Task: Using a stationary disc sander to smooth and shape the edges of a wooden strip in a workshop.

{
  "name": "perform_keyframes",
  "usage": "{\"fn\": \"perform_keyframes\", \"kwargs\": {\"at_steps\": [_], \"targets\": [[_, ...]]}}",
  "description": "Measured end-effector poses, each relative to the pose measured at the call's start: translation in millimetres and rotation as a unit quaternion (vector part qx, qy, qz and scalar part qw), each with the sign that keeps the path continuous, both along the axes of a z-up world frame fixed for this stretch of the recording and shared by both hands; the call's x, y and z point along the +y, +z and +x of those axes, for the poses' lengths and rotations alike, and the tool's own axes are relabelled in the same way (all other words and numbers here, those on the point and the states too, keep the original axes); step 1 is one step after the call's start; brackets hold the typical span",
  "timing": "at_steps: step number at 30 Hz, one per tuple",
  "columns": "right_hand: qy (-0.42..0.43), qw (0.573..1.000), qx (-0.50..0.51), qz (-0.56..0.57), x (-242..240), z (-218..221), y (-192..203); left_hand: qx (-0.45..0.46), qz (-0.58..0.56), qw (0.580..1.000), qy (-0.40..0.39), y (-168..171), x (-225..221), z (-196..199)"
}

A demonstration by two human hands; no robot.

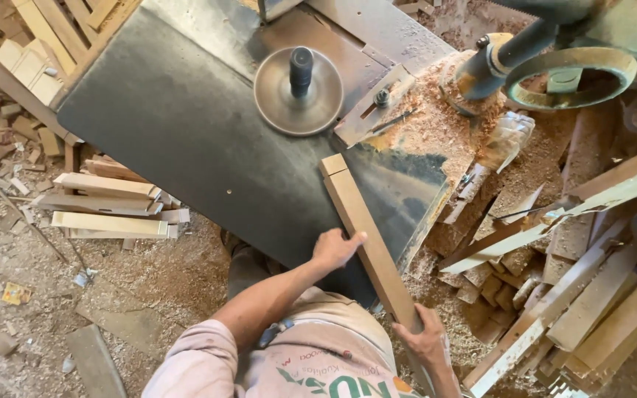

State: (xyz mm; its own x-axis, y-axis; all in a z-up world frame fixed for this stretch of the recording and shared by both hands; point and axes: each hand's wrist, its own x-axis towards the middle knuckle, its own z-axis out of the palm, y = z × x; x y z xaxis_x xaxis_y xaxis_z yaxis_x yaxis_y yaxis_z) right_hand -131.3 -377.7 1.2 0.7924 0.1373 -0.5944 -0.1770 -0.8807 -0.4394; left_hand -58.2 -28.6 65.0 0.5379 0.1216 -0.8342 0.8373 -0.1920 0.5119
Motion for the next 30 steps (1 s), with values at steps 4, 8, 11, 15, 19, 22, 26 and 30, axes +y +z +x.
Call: {"fn": "perform_keyframes", "kwargs": {"at_steps": [4,8,11,15,19,22,26,30], "targets": [[0.063,0.988,-0.089,-0.111,26,-1,-2,0.0,0.069,0.996,0.055,-16,11,21],[0.073,0.984,-0.136,-0.086,31,7,-22,0.003,0.071,0.994,0.083,-35,19,36],[0.085,0.981,-0.159,-0.077,36,5,-22,0.008,0.069,0.994,0.083,-42,17,38],[0.089,0.977,-0.184,-0.068,43,10,-21,0.002,0.075,0.993,0.096,-47,19,44],[0.062,0.983,-0.163,-0.059,57,17,-10,-0.002,0.075,0.991,0.111,-54,22,47],[0.064,0.984,-0.148,-0.074,69,22,3,-0.001,0.075,0.99,0.119,-48,25,51],[0.061,0.986,-0.141,-0.071,73,26,-1,-0.008,0.087,0.988,0.124,-55,29,56],[0.062,0.984,-0.154,-0.068,75,26,-2,-0.011,0.087,0.988,0.129,-62,30,58]]}}
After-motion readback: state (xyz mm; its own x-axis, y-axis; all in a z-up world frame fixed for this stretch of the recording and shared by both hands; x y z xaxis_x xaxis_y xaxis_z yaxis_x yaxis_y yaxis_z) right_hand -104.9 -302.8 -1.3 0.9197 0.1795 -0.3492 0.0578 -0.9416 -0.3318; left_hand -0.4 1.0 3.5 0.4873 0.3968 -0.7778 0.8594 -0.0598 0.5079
